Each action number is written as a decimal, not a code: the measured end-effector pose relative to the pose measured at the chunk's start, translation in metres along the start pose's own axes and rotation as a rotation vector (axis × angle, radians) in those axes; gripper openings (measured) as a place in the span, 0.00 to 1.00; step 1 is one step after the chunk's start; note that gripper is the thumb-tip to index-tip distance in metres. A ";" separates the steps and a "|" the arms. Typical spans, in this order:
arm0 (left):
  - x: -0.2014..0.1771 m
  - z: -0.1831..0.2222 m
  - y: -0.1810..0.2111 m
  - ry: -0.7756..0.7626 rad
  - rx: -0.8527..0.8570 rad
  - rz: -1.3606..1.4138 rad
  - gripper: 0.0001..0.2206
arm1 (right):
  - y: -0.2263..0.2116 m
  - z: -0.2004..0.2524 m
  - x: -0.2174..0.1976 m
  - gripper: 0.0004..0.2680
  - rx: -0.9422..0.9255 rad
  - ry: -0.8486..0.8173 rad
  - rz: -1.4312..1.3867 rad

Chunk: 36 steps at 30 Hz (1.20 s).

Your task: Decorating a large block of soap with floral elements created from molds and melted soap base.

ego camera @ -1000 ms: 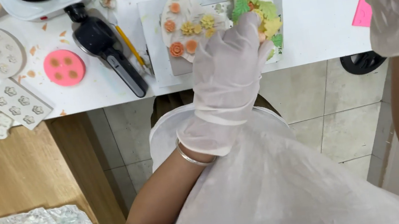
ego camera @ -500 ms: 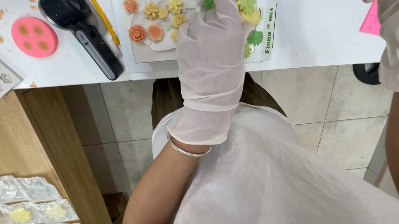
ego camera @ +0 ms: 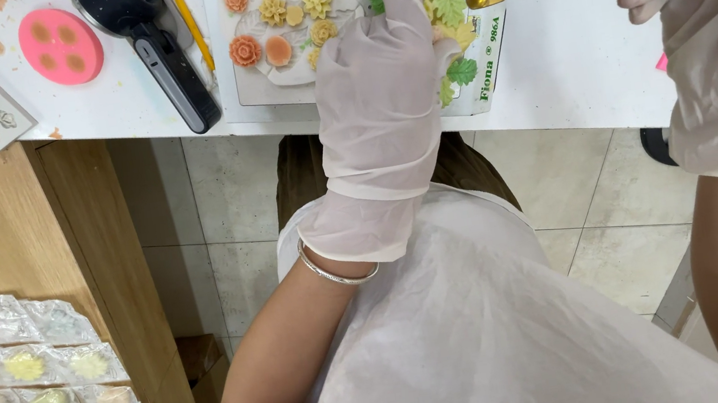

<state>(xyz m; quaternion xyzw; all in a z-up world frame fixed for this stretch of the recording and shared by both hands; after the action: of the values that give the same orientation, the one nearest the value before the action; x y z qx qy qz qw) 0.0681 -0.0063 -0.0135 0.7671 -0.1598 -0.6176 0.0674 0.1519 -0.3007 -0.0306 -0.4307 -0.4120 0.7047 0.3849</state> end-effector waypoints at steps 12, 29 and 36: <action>-0.025 0.014 -0.006 -0.041 -0.036 0.154 0.18 | -0.008 0.008 0.058 0.10 0.119 -0.081 -0.350; -0.007 -0.001 0.003 0.001 -0.010 0.026 0.21 | 0.009 0.020 0.054 0.11 -0.020 -0.067 -0.193; -0.002 -0.001 0.005 -0.017 -0.011 -0.023 0.22 | 0.017 0.016 0.052 0.13 -0.030 -0.030 -0.121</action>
<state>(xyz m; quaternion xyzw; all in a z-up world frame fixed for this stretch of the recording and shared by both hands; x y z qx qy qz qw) 0.0683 -0.0102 -0.0104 0.7633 -0.1480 -0.6256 0.0633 0.1173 -0.2643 -0.0563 -0.4001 -0.4537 0.6801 0.4141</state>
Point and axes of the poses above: each hand's wrist, its own z-axis away from the middle knuckle, its own x-axis out of the palm, y = z × x, the point moved 5 cm from there along -z, towards the middle knuckle, and after that the axes turned 12 degrees about x, right-handed, at the moved point
